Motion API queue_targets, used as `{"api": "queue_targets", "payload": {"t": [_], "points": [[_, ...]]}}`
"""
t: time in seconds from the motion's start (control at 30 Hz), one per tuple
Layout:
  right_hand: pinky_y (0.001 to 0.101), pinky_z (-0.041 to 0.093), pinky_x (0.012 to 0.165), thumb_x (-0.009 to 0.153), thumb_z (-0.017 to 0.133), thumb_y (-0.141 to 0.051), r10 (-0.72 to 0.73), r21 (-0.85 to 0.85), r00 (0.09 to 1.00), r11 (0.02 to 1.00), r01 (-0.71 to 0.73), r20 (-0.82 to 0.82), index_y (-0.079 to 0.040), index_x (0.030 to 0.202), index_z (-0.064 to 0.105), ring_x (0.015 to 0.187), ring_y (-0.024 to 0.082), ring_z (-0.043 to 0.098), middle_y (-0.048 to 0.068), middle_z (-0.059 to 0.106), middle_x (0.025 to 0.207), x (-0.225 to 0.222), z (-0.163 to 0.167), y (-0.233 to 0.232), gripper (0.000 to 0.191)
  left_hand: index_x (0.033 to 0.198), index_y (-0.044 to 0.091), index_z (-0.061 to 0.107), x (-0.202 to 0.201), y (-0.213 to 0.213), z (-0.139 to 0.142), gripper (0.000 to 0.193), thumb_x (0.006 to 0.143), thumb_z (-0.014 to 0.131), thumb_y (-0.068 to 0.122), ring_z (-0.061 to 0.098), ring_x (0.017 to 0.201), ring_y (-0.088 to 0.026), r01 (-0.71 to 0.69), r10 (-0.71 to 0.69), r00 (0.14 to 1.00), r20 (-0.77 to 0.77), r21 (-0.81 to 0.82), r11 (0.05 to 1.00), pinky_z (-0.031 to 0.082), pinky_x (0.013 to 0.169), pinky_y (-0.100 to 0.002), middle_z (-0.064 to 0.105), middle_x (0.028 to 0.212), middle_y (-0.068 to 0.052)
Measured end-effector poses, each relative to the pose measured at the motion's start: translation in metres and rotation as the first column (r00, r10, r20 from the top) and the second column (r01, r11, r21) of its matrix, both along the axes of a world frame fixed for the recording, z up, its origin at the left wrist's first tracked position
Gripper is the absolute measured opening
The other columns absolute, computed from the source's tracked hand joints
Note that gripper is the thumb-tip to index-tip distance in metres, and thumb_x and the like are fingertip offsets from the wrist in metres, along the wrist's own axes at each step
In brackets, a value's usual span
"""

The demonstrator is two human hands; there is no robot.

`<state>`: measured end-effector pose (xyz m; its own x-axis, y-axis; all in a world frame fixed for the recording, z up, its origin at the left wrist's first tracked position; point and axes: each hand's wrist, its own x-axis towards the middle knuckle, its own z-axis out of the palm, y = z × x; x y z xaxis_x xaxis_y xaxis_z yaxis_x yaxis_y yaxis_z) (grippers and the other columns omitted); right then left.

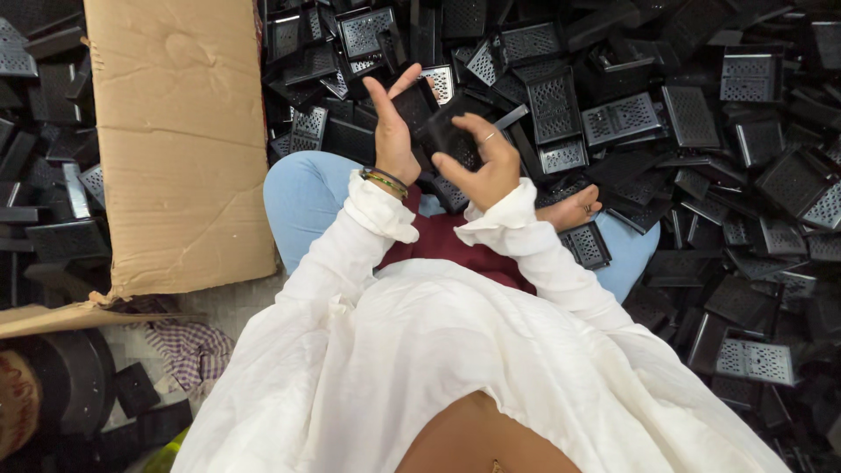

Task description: The person sits on the floor surrounded by black perforated plastic components, picks up individual parts, turns them over in both hands, and places them into a cardboard box. The person repeatedly reaches into the pile, handles one part at a time, and moves box flaps aside while continuing to fill the box.

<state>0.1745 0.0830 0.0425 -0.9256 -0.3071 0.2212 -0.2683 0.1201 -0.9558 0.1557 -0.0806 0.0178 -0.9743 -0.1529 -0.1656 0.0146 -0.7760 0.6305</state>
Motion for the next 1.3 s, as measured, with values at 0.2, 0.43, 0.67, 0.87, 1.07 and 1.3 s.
{"api": "queue_targets", "payload": {"t": [0.2, 0.43, 0.67, 0.87, 1.07, 1.3], "points": [[0.0330, 0.051, 0.112, 0.085, 0.086, -0.001, 0.095, -0.201, 0.978, 0.978, -0.057, 0.184, 0.008, 0.136, 0.059, 0.129, 0.021, 0.062, 0.019, 0.063, 0.140, -0.020, -0.004, -0.002, 0.059, 0.147, 0.005, 0.055, -0.001, 0.011, 0.002, 0.079, 0.107, 0.022, 0.065, 0.061, 0.120, -0.017, 0.020, -0.043, 0.997, -0.062, -0.324, 0.946, 0.047, 0.111, -0.029, 0.065, 0.132, -0.010], [0.0365, 0.046, 0.120, 0.090, 0.086, -0.001, 0.024, -0.215, 0.996, 0.976, -0.042, -0.086, 0.009, 0.141, 0.057, 0.142, 0.027, 0.055, 0.019, 0.055, 0.152, -0.006, -0.018, -0.010, 0.059, 0.151, 0.006, 0.049, 0.012, 0.020, 0.002, 0.057, 0.112, 0.035, 0.045, 0.058, 0.123, -0.016, 0.050, -0.080, 0.991, -0.111, -0.257, 0.965, 0.045, 0.112, -0.031, 0.062, 0.133, -0.009], [0.0355, 0.049, 0.113, 0.106, 0.064, -0.009, 0.234, -0.471, 0.934, 0.878, -0.083, 0.271, 0.005, 0.149, 0.048, 0.133, 0.025, 0.059, 0.016, 0.060, 0.143, -0.017, -0.018, 0.003, 0.049, 0.148, 0.002, 0.048, 0.000, 0.010, 0.012, 0.049, 0.104, 0.065, 0.016, 0.062, 0.119, -0.019, 0.051, -0.061, 0.981, -0.183, -0.061, 0.997, 0.052, 0.104, -0.034, 0.065, 0.130, -0.011], [0.0331, 0.062, 0.086, 0.099, 0.068, -0.009, 0.223, -0.431, 0.795, 0.901, 0.053, 0.565, 0.008, 0.132, 0.061, 0.097, 0.018, 0.074, 0.014, 0.074, 0.114, -0.037, -0.020, 0.023, 0.037, 0.138, -0.003, 0.054, -0.006, 0.009, -0.016, 0.043, 0.104, 0.067, 0.018, 0.065, 0.115, -0.019, 0.038, -0.064, 0.996, -0.066, -0.335, 0.941, 0.054, 0.101, -0.034, 0.068, 0.128, -0.015], [0.0296, 0.061, 0.073, 0.087, 0.084, -0.009, 0.004, 0.026, 0.999, 1.000, -0.006, 0.041, 0.004, 0.118, 0.069, 0.082, 0.015, 0.074, 0.008, 0.078, 0.097, -0.161, -0.026, 0.027, 0.037, 0.141, -0.002, 0.047, -0.013, 0.011, -0.085, 0.045, 0.106, 0.064, 0.021, 0.067, 0.117, -0.019, -0.118, 0.066, 0.993, -0.100, -0.717, 0.687, 0.055, 0.101, -0.031, 0.066, 0.132, -0.017], [0.0364, 0.058, 0.075, 0.082, 0.084, -0.011, -0.002, 0.325, 0.971, 0.942, 0.081, -0.237, 0.001, 0.106, 0.070, 0.082, 0.022, 0.073, 0.009, 0.076, 0.094, -0.225, -0.012, 0.036, 0.031, 0.151, 0.009, 0.041, 0.001, -0.052, -0.109, 0.050, 0.103, 0.039, -0.007, 0.052, 0.144, -0.026, -0.172, 0.188, 0.982, -0.015, -0.476, 0.862, 0.056, 0.102, -0.038, 0.042, 0.160, -0.011]]}}
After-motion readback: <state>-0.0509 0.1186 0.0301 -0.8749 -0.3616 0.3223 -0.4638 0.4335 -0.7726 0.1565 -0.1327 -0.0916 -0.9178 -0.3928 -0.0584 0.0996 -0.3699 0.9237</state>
